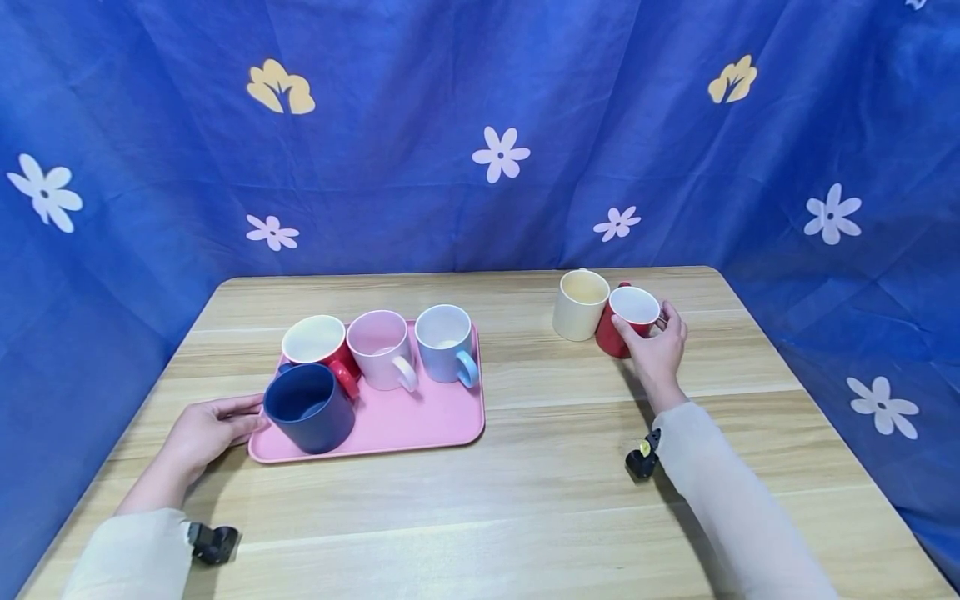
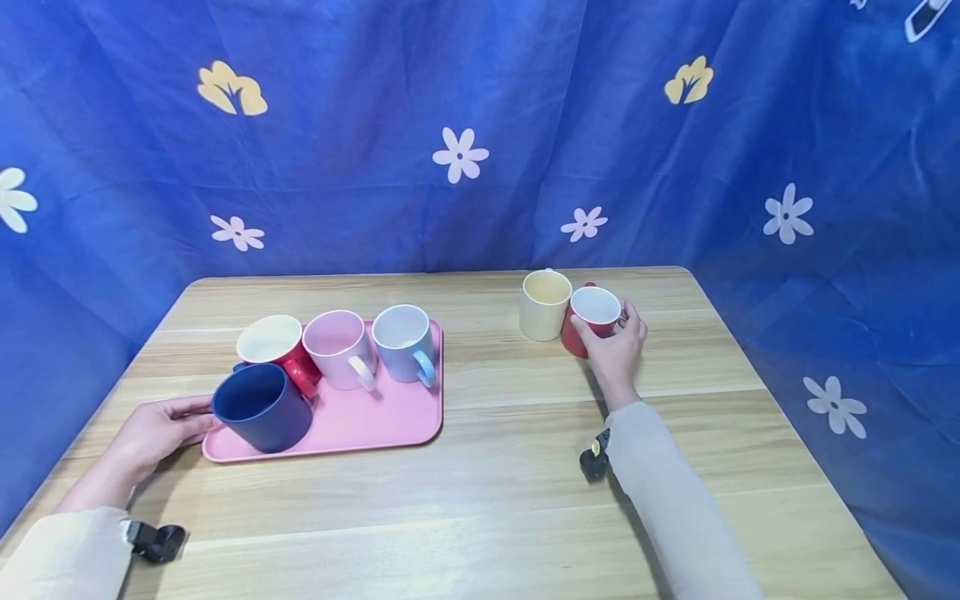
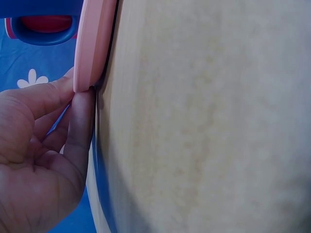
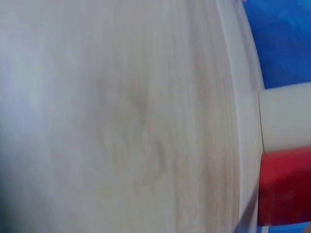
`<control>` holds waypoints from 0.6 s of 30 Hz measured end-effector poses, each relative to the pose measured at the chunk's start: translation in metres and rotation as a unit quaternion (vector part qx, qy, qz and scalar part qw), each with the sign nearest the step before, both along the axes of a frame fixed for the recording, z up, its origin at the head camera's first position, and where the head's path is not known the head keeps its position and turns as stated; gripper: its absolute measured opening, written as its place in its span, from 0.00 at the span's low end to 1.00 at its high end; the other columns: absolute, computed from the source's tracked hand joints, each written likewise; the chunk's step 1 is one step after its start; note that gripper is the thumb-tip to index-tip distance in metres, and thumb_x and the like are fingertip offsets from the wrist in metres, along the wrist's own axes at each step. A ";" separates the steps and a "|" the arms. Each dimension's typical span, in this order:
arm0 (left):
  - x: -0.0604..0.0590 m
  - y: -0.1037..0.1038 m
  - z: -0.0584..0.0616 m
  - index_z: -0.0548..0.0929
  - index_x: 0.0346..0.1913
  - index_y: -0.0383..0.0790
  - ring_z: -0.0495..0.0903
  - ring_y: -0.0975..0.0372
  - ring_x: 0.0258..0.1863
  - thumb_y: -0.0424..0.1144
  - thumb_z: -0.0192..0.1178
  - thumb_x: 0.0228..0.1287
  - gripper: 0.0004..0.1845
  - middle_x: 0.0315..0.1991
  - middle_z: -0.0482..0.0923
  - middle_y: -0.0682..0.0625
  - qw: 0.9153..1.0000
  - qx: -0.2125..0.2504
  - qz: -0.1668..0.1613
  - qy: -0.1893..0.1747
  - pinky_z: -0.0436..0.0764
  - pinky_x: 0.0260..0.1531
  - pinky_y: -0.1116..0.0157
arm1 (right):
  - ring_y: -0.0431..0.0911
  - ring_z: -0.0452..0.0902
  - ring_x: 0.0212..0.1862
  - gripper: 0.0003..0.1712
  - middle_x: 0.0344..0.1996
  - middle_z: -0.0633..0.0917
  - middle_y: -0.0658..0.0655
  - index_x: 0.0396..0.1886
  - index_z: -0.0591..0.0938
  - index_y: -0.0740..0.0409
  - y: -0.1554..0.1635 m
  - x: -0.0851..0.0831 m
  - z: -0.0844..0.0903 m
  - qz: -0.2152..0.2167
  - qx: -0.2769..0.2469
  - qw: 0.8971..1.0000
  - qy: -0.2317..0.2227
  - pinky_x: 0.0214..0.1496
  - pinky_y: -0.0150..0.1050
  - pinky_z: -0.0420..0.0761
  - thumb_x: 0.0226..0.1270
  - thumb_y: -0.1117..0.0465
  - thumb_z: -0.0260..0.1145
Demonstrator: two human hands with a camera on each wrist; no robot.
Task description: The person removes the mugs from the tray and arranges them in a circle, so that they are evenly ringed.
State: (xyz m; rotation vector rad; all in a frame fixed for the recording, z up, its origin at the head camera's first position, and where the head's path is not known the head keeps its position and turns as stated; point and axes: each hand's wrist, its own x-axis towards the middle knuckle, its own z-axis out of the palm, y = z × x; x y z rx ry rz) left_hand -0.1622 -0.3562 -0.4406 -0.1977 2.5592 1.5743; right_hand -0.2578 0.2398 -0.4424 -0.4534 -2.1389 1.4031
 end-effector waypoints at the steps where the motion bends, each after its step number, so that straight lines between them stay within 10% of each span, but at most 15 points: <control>1: 0.000 0.000 0.000 0.68 0.60 0.17 0.80 0.75 0.33 0.34 0.66 0.60 0.31 0.35 0.81 0.65 1.000 -0.002 0.000 0.000 0.82 0.36 0.74 | 0.54 0.65 0.61 0.51 0.61 0.66 0.65 0.68 0.63 0.64 -0.001 0.002 0.001 -0.003 -0.002 1.000 0.001 0.63 0.44 0.67 0.48 0.52 0.78; 18: 0.000 0.000 0.000 0.67 0.61 0.17 0.81 0.73 0.34 0.35 0.67 0.60 0.33 0.36 0.81 0.64 1.000 0.006 -0.001 -0.004 0.83 0.36 0.73 | 0.53 0.61 0.59 0.47 0.60 0.63 0.62 0.69 0.62 0.58 -0.039 0.035 0.017 -0.027 -0.045 0.998 0.040 0.62 0.43 0.66 0.53 0.53 0.76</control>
